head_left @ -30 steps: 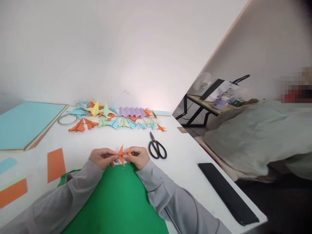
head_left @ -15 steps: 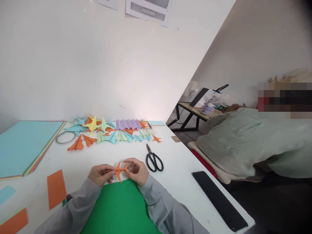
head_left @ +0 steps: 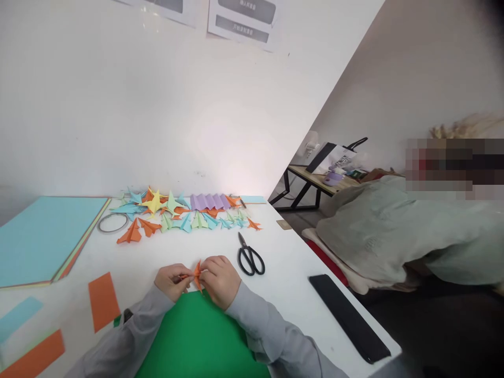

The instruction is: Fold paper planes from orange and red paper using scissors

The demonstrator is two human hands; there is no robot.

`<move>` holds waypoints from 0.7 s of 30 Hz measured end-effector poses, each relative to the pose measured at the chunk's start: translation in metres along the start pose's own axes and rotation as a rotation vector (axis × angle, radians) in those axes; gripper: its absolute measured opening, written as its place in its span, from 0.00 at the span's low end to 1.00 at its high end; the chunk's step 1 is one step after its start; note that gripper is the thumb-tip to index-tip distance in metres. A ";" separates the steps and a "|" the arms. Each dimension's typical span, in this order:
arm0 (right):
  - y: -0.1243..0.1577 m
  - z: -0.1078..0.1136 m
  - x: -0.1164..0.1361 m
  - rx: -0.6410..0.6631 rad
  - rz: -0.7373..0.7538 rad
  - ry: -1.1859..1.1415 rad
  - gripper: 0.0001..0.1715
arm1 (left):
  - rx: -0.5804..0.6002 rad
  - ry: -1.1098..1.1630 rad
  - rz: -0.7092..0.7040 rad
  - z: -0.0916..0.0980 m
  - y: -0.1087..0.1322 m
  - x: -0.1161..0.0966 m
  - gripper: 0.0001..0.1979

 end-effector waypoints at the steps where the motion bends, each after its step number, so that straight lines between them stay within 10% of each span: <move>1: -0.001 -0.001 -0.001 0.013 0.001 0.019 0.06 | 0.006 -0.007 -0.003 0.000 0.000 0.001 0.04; 13: -0.009 0.005 -0.003 0.126 0.009 0.017 0.04 | 0.055 -0.292 -0.185 -0.001 -0.001 -0.009 0.08; 21: -0.012 0.032 -0.115 0.223 -0.727 -0.063 0.05 | -0.229 -0.102 -0.009 0.006 0.004 0.003 0.12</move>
Point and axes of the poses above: each hand's wrist, its own y-axis away from the middle knuckle, its own z-axis out of the back of the hand, x = y × z, the point moved 4 cm from there along -y, towards the middle knuckle, and after that the axes turned 2 degrees about x, right-handed, at the moved point
